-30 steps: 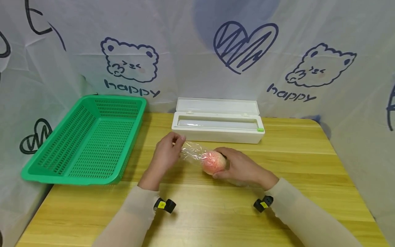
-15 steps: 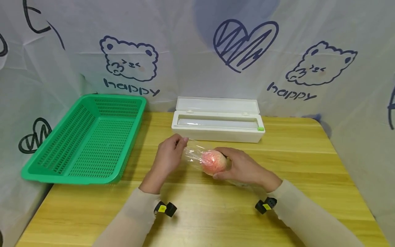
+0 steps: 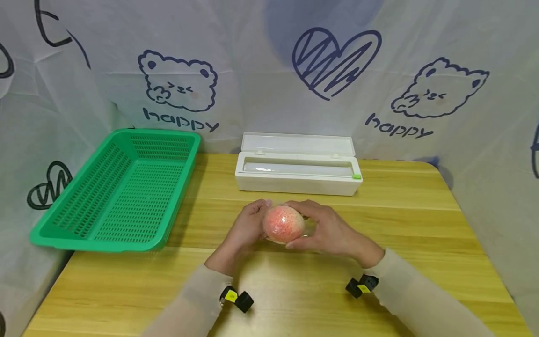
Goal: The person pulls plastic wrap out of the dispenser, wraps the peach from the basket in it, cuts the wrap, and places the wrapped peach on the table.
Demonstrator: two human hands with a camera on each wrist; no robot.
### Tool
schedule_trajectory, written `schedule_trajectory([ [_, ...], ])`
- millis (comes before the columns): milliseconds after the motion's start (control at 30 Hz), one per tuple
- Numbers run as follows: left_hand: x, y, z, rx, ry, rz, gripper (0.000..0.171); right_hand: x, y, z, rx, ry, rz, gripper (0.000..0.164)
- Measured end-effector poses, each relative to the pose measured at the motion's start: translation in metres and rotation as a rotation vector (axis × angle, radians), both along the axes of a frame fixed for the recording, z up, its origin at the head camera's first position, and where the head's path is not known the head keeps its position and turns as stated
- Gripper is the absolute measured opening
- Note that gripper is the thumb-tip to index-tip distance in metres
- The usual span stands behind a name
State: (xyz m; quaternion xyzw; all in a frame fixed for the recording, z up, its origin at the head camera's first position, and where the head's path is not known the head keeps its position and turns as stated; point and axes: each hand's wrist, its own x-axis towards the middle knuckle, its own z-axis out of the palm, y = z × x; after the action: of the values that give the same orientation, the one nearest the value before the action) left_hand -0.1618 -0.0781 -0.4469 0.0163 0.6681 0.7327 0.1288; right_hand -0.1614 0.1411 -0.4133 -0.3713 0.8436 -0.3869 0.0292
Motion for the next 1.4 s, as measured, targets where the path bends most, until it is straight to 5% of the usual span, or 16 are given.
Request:
schedule_trajectory([
  [133, 0.008, 0.009, -0.004, 0.331, -0.161, -0.112, 0.038, 0.004, -0.001, 0.003, -0.018, 0.027, 0.029, 0.08],
  [233, 0.012, 0.01, -0.004, 0.477, -0.236, -0.174, 0.05, 0.006, -0.001, 0.005, -0.026, 0.025, 0.043, 0.081],
  [333, 0.015, 0.008, -0.003, 0.571, -0.281, -0.214, 0.06, 0.007, -0.003, 0.008, -0.038, 0.001, 0.069, 0.081],
  [500, 0.017, 0.005, 0.0, 0.589, -0.316, -0.221, 0.067, 0.008, -0.008, 0.009, -0.056, -0.007, 0.101, 0.082],
  [633, 0.013, 0.004, 0.001, 0.444, -0.276, -0.189, 0.046, 0.008, -0.009, 0.007, -0.065, 0.011, 0.094, 0.082],
  [733, 0.008, 0.002, 0.005, 0.125, -0.072, -0.071, 0.023, 0.009, -0.009, 0.006, -0.054, 0.024, 0.089, 0.082],
  [833, 0.005, -0.003, 0.012, -0.251, 0.125, 0.124, 0.018, 0.008, -0.009, 0.006, -0.021, 0.052, 0.072, 0.081],
  [933, 0.008, -0.01, 0.025, -0.439, 0.211, 0.23, 0.026, 0.005, -0.007, 0.007, 0.019, 0.099, 0.039, 0.081],
  [1100, 0.022, -0.013, 0.045, -0.588, 0.311, 0.215, 0.037, 0.001, -0.004, 0.009, 0.085, 0.143, 0.003, 0.078],
  [1200, 0.03, -0.009, 0.052, -0.62, 0.308, 0.132, 0.047, -0.002, -0.005, 0.01, 0.112, 0.15, 0.011, 0.077],
  [1400, 0.029, -0.004, 0.048, -0.39, 0.173, -0.11, 0.054, -0.007, -0.011, 0.009, 0.14, 0.219, 0.065, 0.075],
])
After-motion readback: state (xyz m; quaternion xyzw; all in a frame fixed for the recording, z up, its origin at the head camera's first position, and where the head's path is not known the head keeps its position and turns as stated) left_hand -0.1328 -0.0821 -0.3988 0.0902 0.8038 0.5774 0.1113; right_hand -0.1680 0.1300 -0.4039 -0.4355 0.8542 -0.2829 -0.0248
